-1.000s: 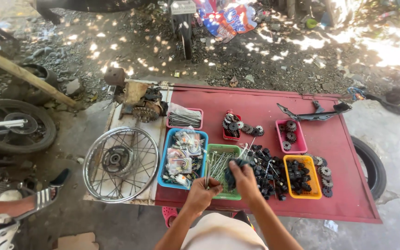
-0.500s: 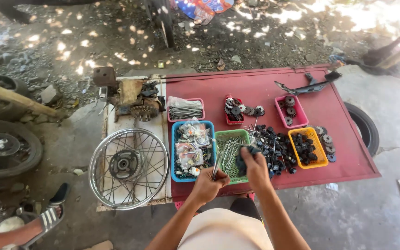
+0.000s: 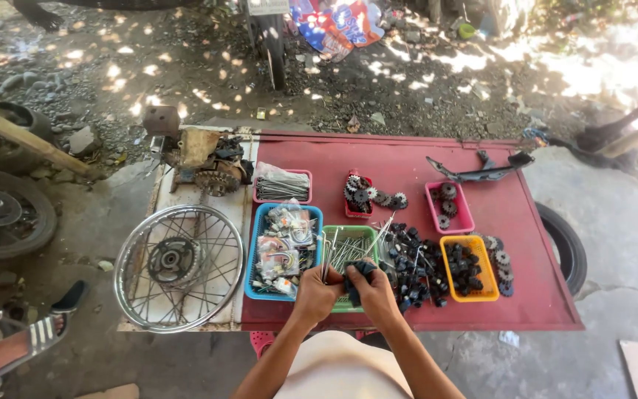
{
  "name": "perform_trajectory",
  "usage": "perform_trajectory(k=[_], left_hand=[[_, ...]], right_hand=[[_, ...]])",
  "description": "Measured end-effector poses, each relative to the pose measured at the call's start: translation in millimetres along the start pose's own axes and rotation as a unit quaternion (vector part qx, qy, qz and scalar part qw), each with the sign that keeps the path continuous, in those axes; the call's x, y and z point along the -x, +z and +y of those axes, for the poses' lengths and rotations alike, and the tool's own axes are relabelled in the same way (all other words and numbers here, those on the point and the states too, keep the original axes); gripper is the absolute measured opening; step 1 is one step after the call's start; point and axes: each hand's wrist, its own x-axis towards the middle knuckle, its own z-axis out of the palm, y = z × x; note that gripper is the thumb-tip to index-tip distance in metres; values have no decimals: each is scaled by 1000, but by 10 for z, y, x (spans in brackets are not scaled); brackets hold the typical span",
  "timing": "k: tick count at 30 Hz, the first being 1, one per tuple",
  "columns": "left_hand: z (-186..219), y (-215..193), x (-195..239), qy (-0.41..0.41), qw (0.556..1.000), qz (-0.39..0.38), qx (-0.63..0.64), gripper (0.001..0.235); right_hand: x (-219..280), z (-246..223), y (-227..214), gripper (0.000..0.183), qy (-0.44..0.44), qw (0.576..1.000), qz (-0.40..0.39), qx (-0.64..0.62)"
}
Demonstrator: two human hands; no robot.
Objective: The person stands at a red workbench outdoors and wipes a bundle of thin metal rods with a dark cloth. They hold the rods in one hand and use the cloth in the other to clean the metal surfaces, occasionally adjusting the bundle. The workbench contains various plastic baskets filled with bicycle parts, including gears and spokes.
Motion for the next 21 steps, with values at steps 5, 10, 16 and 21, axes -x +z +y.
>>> perform_trajectory(k=[5, 10, 16, 21], left_hand=[[37, 509, 62, 2, 999, -14, -47, 15], [174, 855, 246, -22, 994, -30, -102, 11], [74, 779, 237, -94, 995, -14, -16, 9], [0, 522, 114, -6, 997, 69, -20, 13]], right_hand=[[-244, -341, -630, 20, 17, 1000, -15, 3], [-544, -366, -1164, 24, 8, 989, 43, -138], [-352, -358, -895, 28, 33, 995, 10, -90], [-83, -63, -509, 26, 57, 995, -82, -2]])
